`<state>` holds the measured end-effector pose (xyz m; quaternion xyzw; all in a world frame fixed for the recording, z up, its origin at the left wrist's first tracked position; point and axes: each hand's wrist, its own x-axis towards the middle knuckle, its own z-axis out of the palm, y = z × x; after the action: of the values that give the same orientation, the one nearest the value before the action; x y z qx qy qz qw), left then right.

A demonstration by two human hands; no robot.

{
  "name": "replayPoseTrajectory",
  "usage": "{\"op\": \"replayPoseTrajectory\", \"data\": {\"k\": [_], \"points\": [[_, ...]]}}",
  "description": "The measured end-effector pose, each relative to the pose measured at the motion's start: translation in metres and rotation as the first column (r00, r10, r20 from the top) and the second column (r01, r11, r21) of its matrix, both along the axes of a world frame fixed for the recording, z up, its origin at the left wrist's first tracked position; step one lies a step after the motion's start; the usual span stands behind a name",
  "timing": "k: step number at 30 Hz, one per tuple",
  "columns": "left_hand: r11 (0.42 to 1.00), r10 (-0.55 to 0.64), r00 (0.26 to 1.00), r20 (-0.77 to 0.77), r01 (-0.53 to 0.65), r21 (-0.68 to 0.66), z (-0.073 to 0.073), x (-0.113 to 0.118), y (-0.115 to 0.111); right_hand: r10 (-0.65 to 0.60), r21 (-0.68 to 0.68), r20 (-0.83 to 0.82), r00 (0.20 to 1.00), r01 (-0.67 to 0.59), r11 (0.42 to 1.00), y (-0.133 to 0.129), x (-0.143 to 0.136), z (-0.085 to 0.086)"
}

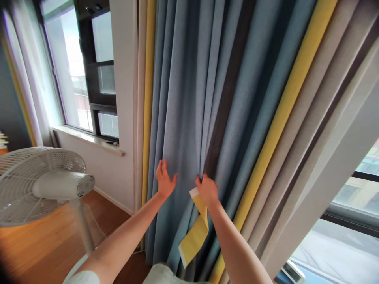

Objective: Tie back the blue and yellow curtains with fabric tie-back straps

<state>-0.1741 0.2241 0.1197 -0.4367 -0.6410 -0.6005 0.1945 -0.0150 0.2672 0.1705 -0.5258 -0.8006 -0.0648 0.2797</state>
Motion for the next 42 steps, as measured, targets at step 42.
{"op": "replayPoseTrajectory", "data": {"k": [42], "points": [[0.902,-0.354,0.904,-0.239,0.262,-0.344,-0.005,0.028,-0.010,0.208,-0.066,-0.204,0.957,-0.225,0.972,0.000,-0.008,-0.002]]}}
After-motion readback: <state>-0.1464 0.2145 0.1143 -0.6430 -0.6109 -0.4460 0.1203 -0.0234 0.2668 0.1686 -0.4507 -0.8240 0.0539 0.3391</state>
